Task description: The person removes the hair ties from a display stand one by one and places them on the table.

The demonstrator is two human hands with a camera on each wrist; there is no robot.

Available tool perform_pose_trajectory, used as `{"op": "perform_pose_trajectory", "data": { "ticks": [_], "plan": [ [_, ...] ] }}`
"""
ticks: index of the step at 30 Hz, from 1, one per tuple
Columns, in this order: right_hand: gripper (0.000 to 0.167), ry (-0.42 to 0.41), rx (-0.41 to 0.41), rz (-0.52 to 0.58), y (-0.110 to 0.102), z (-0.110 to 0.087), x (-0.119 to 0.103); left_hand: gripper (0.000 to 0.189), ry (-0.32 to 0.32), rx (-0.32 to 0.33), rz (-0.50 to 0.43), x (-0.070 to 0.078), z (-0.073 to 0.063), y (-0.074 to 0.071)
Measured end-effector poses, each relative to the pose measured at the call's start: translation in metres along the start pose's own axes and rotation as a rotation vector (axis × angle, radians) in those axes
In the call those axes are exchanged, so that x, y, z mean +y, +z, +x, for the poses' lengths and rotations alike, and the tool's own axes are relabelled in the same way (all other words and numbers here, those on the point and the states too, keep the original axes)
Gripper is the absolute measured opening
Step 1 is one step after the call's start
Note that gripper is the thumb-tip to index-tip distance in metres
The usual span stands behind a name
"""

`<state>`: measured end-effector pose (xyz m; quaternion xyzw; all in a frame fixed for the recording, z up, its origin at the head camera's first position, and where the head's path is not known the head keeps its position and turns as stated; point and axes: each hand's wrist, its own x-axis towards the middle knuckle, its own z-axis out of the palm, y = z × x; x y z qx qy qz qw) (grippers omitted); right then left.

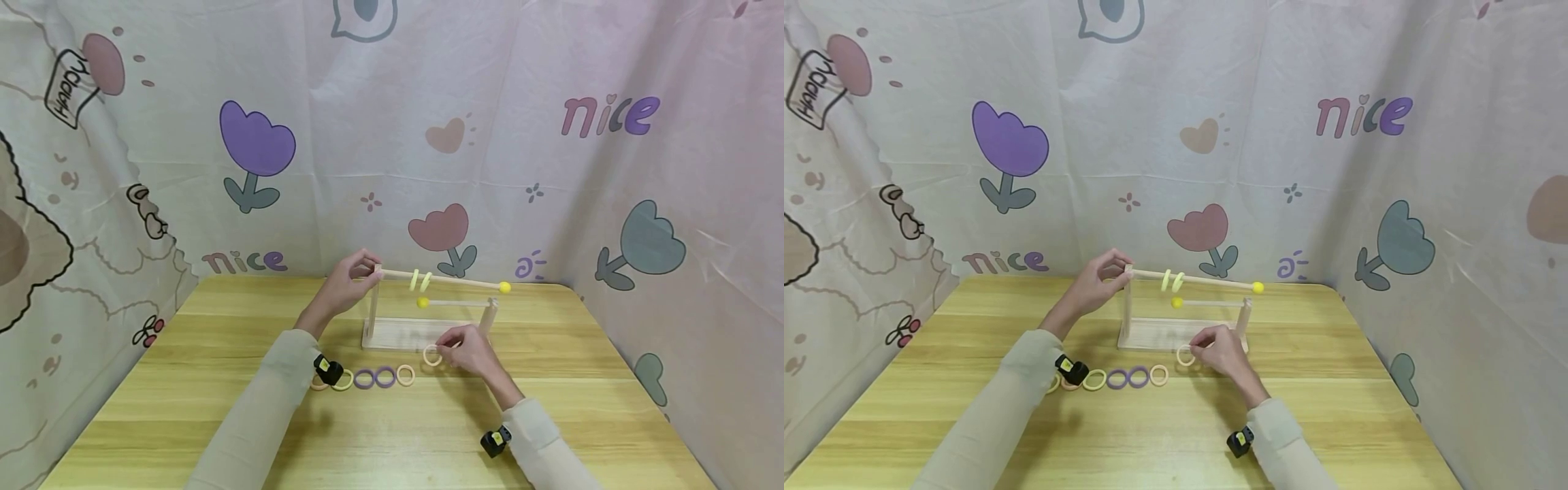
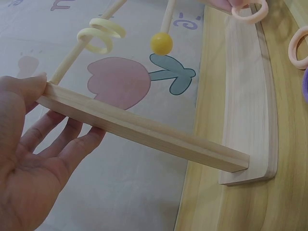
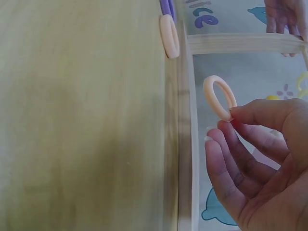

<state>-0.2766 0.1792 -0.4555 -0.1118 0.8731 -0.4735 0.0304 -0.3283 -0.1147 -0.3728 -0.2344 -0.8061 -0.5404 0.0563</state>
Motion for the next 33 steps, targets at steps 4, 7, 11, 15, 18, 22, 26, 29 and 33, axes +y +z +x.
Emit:
{"op": "perform_pose_trajectory", "data": {
  "ticks": [4, 7, 11, 15, 18, 22, 26, 29, 33],
  "plan": [
    [0.004, 0.009, -0.006, -0.027, 0.004, 0.000, 0.003, 0.017, 0.001, -0.001, 0.000, 0.000, 0.000, 0.000],
    [0.004, 0.019, -0.009, -0.033, 0.007, 0.000, 0.004, 0.018, 0.004, -0.003, -0.004, 0.000, 0.000, 0.000],
    [0.003, 0.013, -0.020, -0.031, 0.011, -0.001, 0.005, 0.019, 0.003, -0.006, -0.007, -0.001, 0.001, 0.000],
    [0.003, 0.000, -0.027, -0.032, 0.014, -0.002, 0.005, 0.020, 0.008, -0.006, -0.011, -0.001, 0.001, -0.001],
    [0.003, -0.003, -0.035, -0.048, 0.016, -0.002, 0.005, 0.019, 0.013, -0.005, -0.012, -0.001, 0.001, -0.001],
    [0.004, 0.000, -0.051, -0.068, 0.018, -0.002, 0.005, 0.019, 0.015, -0.004, -0.008, -0.001, 0.001, -0.001],
    [0.004, -0.009, -0.062, -0.085, 0.018, -0.002, 0.005, 0.020, 0.020, -0.004, -0.010, -0.001, 0.001, 0.000],
    [0.004, -0.030, -0.062, -0.105, 0.018, -0.003, 0.006, 0.023, 0.019, -0.006, -0.010, -0.001, 0.001, 0.000],
    [0.004, -0.058, -0.057, -0.130, 0.019, -0.003, 0.007, 0.024, 0.008, -0.010, -0.007, -0.001, 0.001, -0.001]
  ]
}}
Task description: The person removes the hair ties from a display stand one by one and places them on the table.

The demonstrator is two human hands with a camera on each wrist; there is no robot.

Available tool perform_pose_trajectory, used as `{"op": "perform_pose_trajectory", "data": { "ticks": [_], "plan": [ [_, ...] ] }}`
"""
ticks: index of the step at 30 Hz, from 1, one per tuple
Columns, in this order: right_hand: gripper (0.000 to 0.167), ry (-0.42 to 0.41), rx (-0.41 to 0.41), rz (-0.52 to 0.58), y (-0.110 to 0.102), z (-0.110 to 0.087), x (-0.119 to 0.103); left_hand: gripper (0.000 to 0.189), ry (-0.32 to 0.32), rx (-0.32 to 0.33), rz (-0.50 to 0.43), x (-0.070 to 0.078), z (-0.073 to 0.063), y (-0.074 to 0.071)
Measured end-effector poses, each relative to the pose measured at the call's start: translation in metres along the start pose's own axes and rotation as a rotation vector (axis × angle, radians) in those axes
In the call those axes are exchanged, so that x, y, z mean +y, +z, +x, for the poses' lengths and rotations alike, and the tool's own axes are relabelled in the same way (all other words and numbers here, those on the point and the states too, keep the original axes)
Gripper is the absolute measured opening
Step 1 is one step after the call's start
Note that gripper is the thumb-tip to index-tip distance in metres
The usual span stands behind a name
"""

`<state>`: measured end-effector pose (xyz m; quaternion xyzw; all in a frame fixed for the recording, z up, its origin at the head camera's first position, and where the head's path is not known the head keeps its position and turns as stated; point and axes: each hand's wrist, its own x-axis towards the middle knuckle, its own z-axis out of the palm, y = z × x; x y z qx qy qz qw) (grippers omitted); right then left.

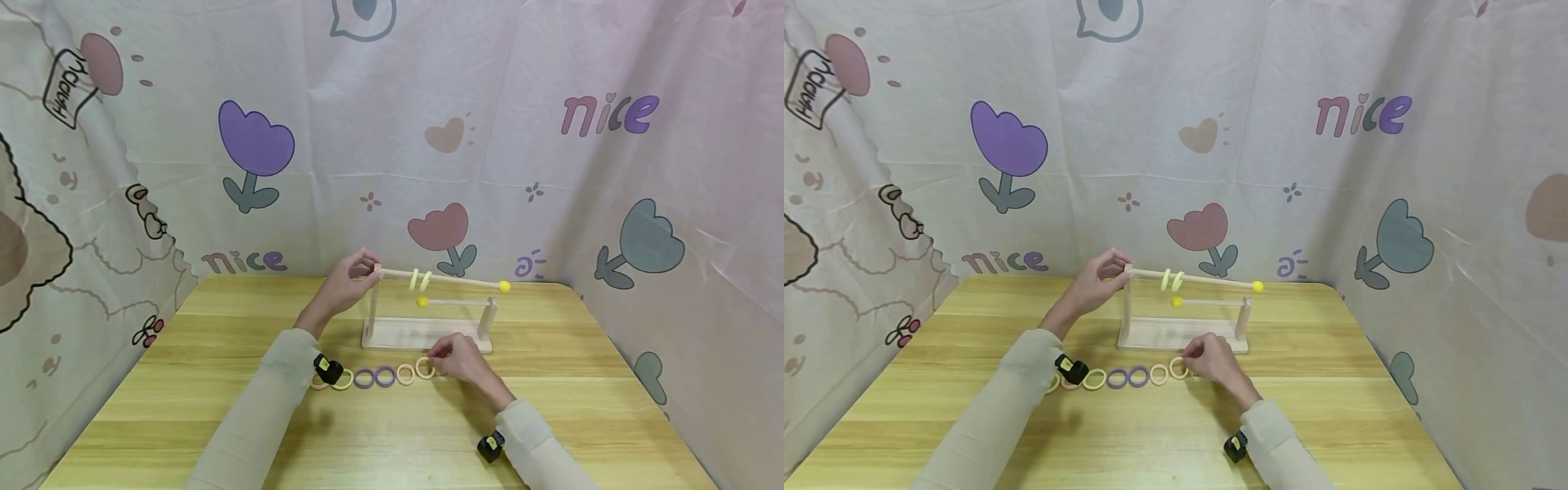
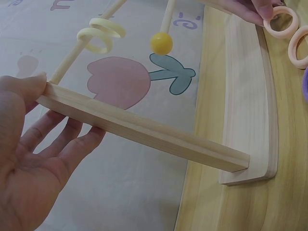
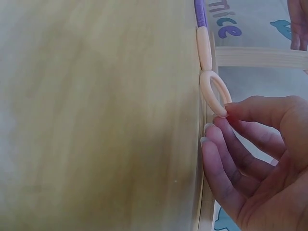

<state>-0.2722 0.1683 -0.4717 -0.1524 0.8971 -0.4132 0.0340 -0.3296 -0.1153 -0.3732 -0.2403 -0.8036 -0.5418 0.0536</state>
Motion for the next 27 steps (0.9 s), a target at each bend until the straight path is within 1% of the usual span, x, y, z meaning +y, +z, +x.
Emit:
{"op": "perform_pose_trajectory", "data": {
  "ticks": [5, 10, 18, 27],
  "plan": [
    [0.005, 0.000, -0.007, -0.012, 0.0018, 0.0002, 0.0004, 0.017, -0.009, 0.001, -0.003, 0.0005, -0.0010, -0.0002],
    [0.005, 0.005, -0.012, -0.027, 0.0037, 0.0003, 0.0004, 0.016, -0.007, 0.003, -0.008, 0.0002, -0.0007, 0.0000],
    [0.005, -0.015, -0.001, -0.074, 0.0041, -0.0007, 0.0004, 0.016, -0.007, -0.001, -0.010, 0.0006, 0.0003, 0.0003],
    [0.006, -0.013, -0.006, -0.132, 0.0047, -0.0010, 0.0000, 0.015, 0.003, 0.001, -0.011, 0.0005, 0.0001, 0.0007]
  ]
}}
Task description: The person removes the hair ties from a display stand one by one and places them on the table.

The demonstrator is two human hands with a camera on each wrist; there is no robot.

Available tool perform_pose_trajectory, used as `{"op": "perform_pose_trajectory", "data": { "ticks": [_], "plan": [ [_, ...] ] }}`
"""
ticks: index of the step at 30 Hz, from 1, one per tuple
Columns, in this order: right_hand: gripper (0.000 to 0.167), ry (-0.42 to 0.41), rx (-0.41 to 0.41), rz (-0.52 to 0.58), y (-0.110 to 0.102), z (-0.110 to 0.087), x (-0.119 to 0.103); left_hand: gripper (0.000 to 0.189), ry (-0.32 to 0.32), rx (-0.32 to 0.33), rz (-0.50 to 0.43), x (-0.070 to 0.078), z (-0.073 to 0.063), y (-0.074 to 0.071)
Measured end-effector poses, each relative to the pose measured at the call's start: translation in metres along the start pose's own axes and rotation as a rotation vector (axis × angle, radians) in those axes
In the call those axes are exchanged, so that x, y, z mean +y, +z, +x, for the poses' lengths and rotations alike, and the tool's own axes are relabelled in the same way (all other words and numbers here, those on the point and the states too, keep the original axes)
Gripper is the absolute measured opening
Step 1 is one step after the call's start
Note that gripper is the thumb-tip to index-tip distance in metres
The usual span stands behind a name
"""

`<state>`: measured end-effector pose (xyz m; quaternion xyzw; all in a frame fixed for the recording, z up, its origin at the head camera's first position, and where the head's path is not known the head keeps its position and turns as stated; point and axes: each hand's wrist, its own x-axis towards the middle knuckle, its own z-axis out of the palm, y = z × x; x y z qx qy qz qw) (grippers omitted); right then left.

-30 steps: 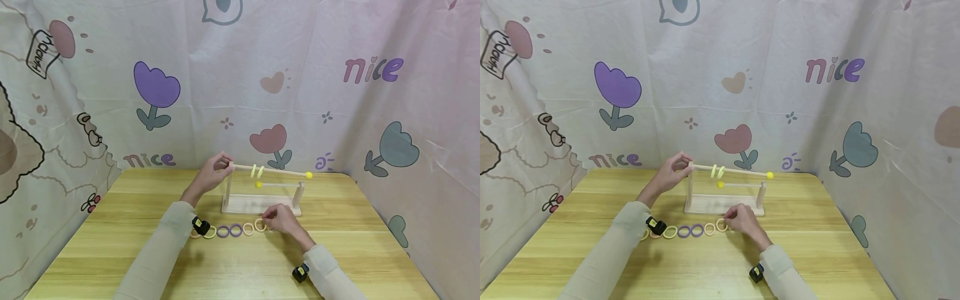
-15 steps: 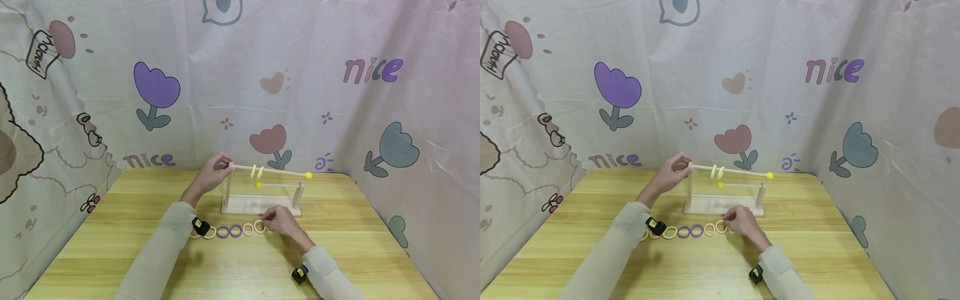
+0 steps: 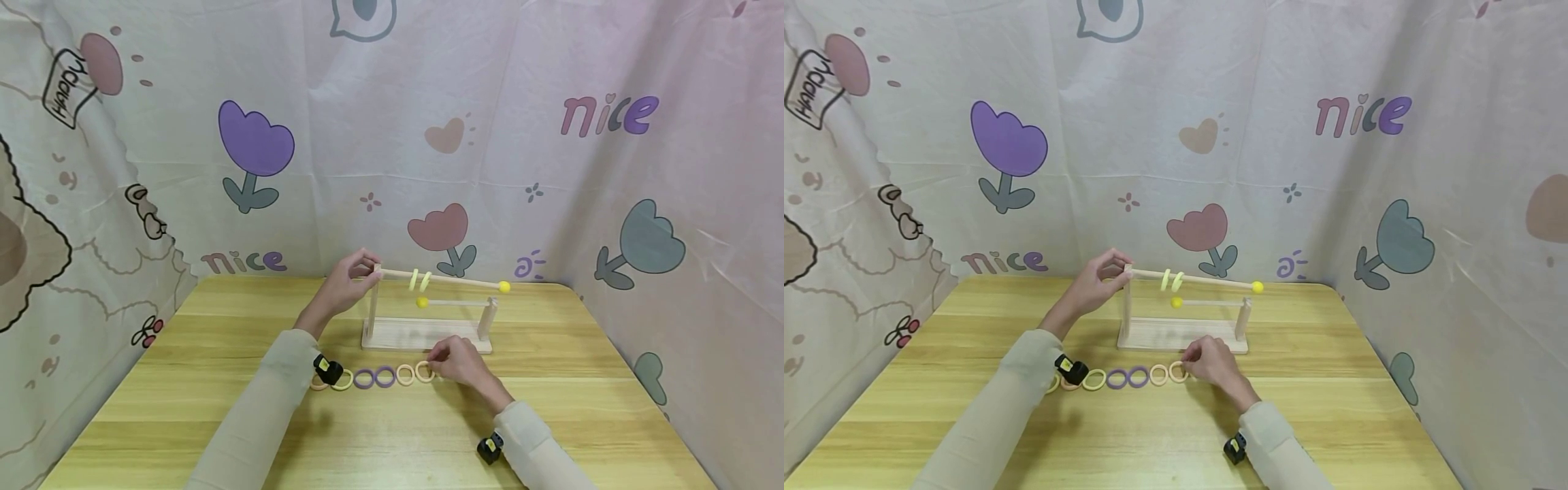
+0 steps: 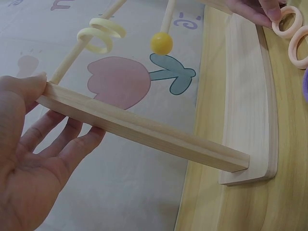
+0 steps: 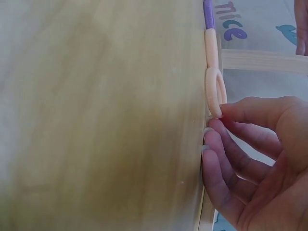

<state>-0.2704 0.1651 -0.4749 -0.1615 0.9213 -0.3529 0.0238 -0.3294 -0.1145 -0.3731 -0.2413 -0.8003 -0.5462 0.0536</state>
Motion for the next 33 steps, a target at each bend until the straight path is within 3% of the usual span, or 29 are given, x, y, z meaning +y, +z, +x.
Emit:
{"op": "perform_pose_trajectory", "data": {
  "ticks": [11, 25, 33],
  "plan": [
    [0.006, -0.027, 0.006, -0.049, 0.000, 0.000, 0.001, 0.016, 0.002, 0.002, 0.008, 0.002, -0.001, 0.000],
    [0.005, 0.003, -0.014, -0.043, -0.005, 0.001, -0.006, 0.016, -0.001, 0.005, 0.011, 0.001, 0.000, 0.000],
    [0.005, -0.001, 0.113, 0.014, -0.030, 0.010, -0.027, 0.015, 0.000, 0.008, 0.019, 0.000, -0.001, 0.000]
  ]
}}
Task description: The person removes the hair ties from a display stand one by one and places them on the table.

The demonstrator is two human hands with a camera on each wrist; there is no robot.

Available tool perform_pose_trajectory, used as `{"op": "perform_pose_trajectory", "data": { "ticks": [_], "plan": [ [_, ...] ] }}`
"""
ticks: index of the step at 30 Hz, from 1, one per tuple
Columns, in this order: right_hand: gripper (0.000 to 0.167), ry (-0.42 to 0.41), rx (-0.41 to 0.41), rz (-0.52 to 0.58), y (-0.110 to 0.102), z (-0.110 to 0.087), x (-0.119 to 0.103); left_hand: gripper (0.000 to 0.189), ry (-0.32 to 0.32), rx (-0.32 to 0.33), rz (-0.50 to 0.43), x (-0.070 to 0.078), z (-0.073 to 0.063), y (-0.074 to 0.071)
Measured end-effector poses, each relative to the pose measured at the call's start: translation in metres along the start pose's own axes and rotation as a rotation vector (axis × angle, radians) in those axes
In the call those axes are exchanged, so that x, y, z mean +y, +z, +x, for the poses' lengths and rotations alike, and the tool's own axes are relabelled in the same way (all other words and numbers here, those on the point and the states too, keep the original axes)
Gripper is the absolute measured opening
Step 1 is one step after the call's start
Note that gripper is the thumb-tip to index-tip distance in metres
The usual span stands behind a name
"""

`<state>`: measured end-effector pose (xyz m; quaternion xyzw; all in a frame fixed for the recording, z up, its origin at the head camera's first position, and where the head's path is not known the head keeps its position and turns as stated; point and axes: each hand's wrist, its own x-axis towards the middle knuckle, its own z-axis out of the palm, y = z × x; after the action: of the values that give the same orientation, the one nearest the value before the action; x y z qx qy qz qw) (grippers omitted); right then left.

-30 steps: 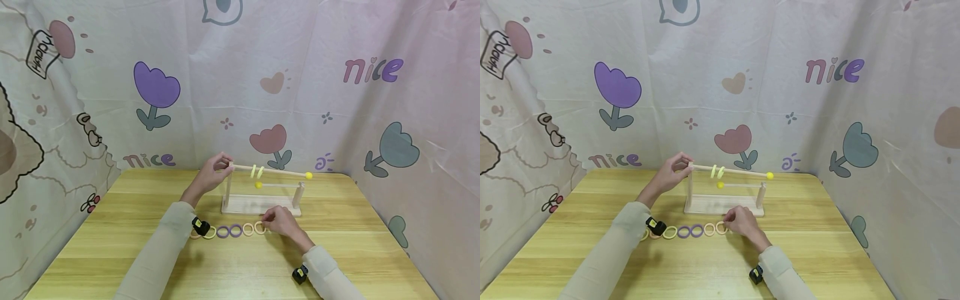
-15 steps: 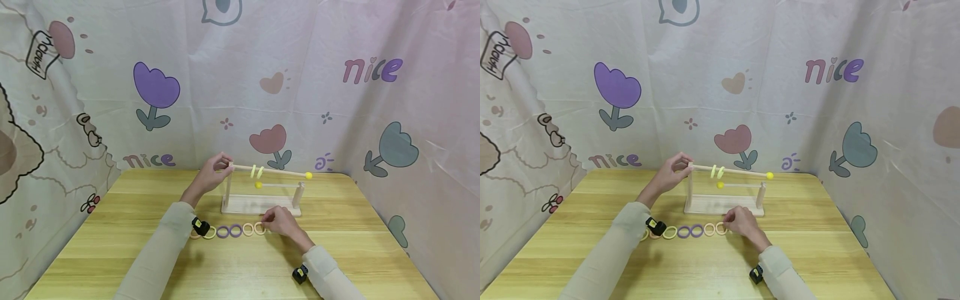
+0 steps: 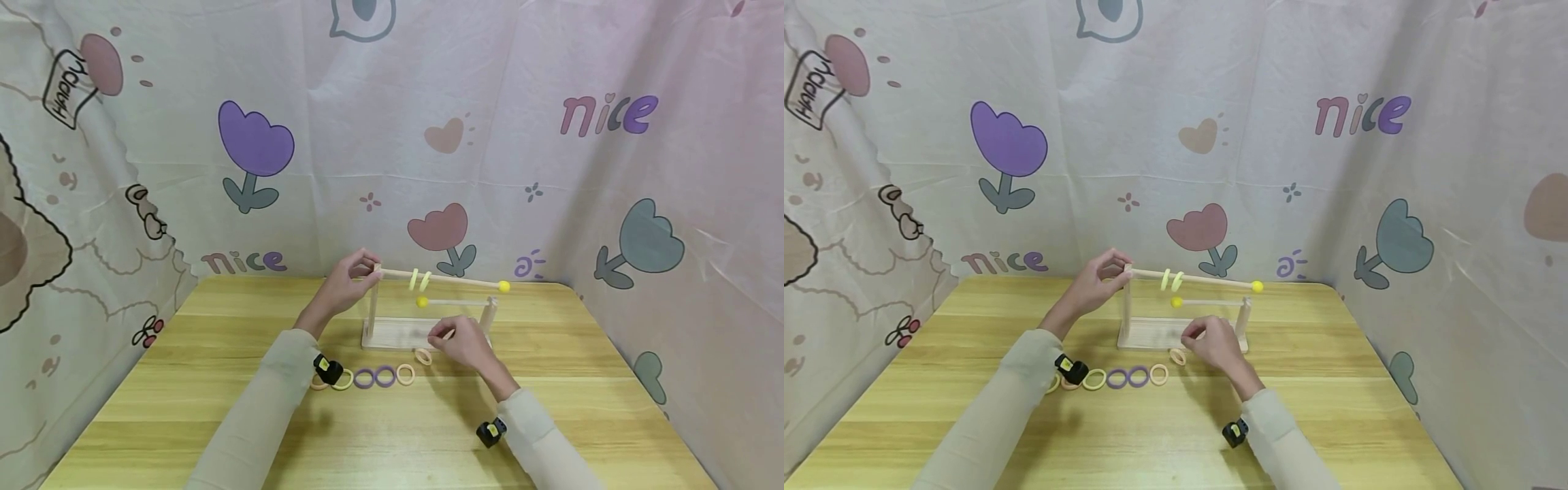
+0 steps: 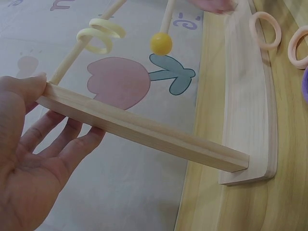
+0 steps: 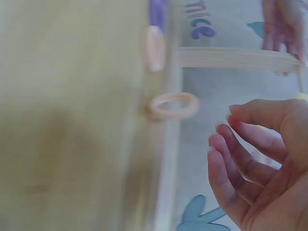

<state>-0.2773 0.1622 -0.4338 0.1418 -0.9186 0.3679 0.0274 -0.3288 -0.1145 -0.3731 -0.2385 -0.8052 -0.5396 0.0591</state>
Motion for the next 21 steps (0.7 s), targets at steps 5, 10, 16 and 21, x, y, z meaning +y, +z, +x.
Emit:
{"op": "perform_pose_trajectory", "data": {
  "ticks": [5, 10, 16, 21],
  "plan": [
    [0.006, -0.012, 0.009, 0.003, -0.007, 0.004, -0.005, 0.015, 0.006, 0.001, 0.000, 0.000, 0.000, 0.000],
    [0.006, -0.021, -0.025, -0.033, 0.004, 0.004, 0.001, 0.016, 0.000, -0.001, 0.006, 0.000, 0.001, 0.000],
    [0.007, -0.014, -0.059, -0.084, 0.024, 0.005, 0.008, 0.017, -0.009, -0.004, 0.009, -0.001, 0.001, 0.000],
    [0.007, 0.007, -0.097, -0.099, 0.033, 0.006, 0.009, 0.017, -0.005, -0.005, 0.006, -0.001, 0.001, 0.000]
  ]
}}
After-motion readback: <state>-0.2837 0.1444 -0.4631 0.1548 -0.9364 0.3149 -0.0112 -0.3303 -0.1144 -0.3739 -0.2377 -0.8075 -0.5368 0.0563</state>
